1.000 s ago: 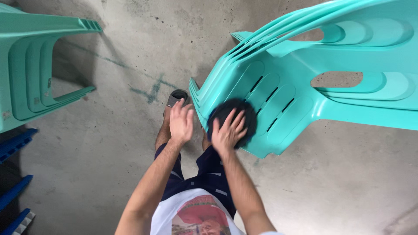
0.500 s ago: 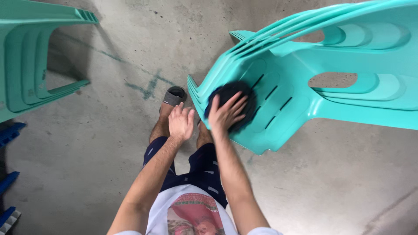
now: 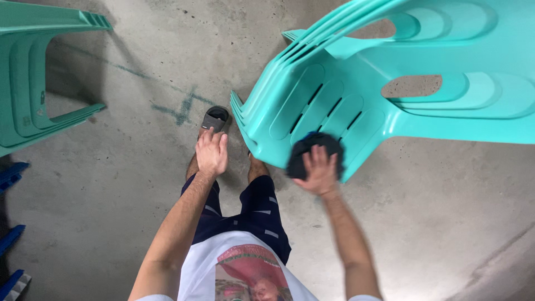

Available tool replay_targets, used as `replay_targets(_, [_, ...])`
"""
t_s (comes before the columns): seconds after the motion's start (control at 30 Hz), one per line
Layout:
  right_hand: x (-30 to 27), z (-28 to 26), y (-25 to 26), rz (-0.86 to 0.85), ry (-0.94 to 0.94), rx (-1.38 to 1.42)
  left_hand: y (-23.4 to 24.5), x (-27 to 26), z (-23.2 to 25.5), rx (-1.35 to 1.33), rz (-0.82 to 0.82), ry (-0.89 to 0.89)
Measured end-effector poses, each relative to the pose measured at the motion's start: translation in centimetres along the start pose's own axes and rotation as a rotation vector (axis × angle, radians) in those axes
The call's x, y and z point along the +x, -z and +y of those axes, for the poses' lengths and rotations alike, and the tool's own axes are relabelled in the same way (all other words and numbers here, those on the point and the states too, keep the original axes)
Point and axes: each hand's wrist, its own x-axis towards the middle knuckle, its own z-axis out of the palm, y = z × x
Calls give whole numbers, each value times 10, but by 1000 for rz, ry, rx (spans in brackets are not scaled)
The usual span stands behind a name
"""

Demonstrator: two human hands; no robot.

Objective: The person wipes down several stacked plastic chairs with a cloth, cleaning the seat and the side edges of the frames.

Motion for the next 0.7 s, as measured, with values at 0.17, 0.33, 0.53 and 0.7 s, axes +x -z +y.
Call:
replay_targets(0.17, [72,75,53,39,-271,156,7,-3,19,-78,37,-41])
replay_targets(0.33, [144,-70,56,455,-216,241,-3,5,45,-206,150,-119])
replay_targets(0.53, [4,-44,7,121,-52,271,-17,41,91,-266,99,-91])
replay_targets(0.7, [2,107,28,233,-354,114,-35,79,128,-87,113,-47])
